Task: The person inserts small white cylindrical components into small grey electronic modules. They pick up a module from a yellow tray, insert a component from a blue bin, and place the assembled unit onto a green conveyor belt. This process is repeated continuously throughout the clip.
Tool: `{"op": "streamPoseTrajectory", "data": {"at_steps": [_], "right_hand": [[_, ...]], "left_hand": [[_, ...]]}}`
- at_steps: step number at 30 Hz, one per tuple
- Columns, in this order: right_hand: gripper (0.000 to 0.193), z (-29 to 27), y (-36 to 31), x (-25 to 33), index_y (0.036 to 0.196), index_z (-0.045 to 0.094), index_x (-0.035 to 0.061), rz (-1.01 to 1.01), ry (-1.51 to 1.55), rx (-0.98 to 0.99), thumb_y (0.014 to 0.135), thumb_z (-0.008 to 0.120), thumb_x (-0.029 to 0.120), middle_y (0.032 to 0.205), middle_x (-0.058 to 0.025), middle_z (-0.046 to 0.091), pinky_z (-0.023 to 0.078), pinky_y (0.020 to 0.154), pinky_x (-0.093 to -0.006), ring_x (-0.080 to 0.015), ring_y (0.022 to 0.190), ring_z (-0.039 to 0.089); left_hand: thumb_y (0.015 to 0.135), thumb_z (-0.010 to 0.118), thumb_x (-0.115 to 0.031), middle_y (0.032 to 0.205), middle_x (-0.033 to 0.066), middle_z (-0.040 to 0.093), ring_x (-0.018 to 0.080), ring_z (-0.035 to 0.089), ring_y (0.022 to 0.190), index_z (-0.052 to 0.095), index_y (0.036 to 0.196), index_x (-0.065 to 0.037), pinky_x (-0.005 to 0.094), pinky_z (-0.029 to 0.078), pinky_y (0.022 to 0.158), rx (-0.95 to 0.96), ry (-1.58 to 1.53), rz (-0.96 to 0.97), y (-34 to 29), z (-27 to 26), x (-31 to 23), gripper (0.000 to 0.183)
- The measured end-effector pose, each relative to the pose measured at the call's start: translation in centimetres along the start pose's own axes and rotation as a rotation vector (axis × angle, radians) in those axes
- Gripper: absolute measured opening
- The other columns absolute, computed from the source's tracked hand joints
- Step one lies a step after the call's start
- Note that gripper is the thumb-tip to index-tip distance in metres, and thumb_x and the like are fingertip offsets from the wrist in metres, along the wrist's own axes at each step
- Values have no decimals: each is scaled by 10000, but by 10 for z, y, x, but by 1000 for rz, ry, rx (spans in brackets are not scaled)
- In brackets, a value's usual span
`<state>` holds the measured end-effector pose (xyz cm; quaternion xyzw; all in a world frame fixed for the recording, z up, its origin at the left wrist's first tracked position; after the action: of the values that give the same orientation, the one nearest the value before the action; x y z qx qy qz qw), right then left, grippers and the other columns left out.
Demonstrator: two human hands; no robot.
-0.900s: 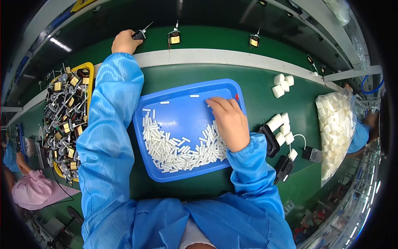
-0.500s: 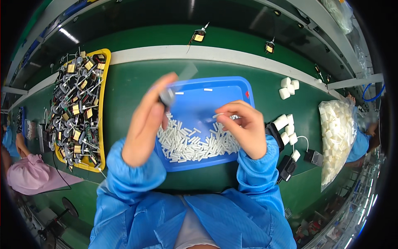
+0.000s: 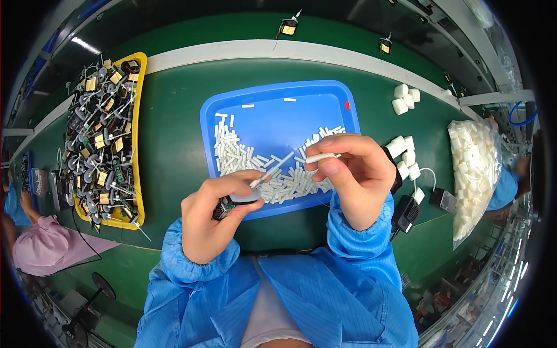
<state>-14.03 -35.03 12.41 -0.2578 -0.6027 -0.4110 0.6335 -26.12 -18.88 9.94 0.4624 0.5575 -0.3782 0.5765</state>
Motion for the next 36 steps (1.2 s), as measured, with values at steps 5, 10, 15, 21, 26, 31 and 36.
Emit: {"op": "streamPoseTrajectory", "data": {"at_steps": [5, 10, 15, 21, 26, 31, 36], "right_hand": [[170, -1, 6, -5, 981, 630, -46, 103, -5, 10, 811, 643, -33, 962, -138, 653, 556, 675, -262, -176, 869, 644], [140, -3, 11, -19, 944, 637, -36, 224, 1, 105, 817, 659, 19, 923, -112, 664, 542, 630, -229, -149, 808, 643], [109, -3, 16, -31, 846, 625, -18, 240, -129, 180, 806, 687, 63, 806, -56, 656, 482, 516, -197, -94, 665, 617], [107, -10, 17, -47, 818, 621, 10, 256, -171, 194, 797, 703, 76, 696, -2, 610, 371, 436, -186, -58, 485, 515], [369, -14, 24, -56, 1168, 502, 26, 250, 22, -161, 826, 635, 63, 958, -52, 577, 430, 576, -181, -69, 814, 551], [190, -1, 25, -26, 978, 634, 20, -130, -375, 130, 788, 629, 13, 929, -100, 633, 496, 607, -255, -155, 746, 597], [178, 53, 21, 42, 763, 706, 104, -708, -319, 335, 586, 718, 123, 774, -64, 635, 462, 507, -272, -170, 614, 577]], "left_hand": [[739, 633, 139, 1028, 240, 640, 283, 656, 950, 509, 936, 14, 329, 538, 798, 66, -33, 4, 6, 1, 1, 264], [719, 667, 108, 1025, 214, 647, 287, 666, 921, 516, 946, -14, 323, 544, 759, 121, 35, 46, 16, 2, 7, 298], [699, 680, 84, 1011, 195, 649, 312, 666, 848, 518, 986, -6, 338, 551, 715, 161, 316, 246, 31, 5, 8, 342], [716, 661, 5, 1058, 166, 635, 304, 662, 825, 525, 1025, 27, 345, 555, 691, 241, 573, 408, 44, 7, 13, 339], [677, 734, 28, 966, 122, 665, 251, 662, 789, 557, 972, -26, 314, 527, 698, 86, 666, 413, 98, 14, 17, 349], [723, 720, -100, 902, 122, 605, 272, 592, 845, 595, 1004, -58, 339, 478, 753, -149, 804, 411, 250, -41, 110, 311], [770, 694, -330, 1092, 185, 601, 350, 570, 1022, 613, 1138, -89, 411, 458, 873, -114, 1126, 288, 341, -94, 199, 448]]}}
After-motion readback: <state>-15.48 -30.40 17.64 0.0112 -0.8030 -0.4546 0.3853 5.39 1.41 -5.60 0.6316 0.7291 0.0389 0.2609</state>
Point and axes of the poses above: each hand's wrist, its own y-axis towards the middle knuckle, its own z-axis out of the palm, x = y × z, the point moved 2 cm from there along y, towards the middle knuckle
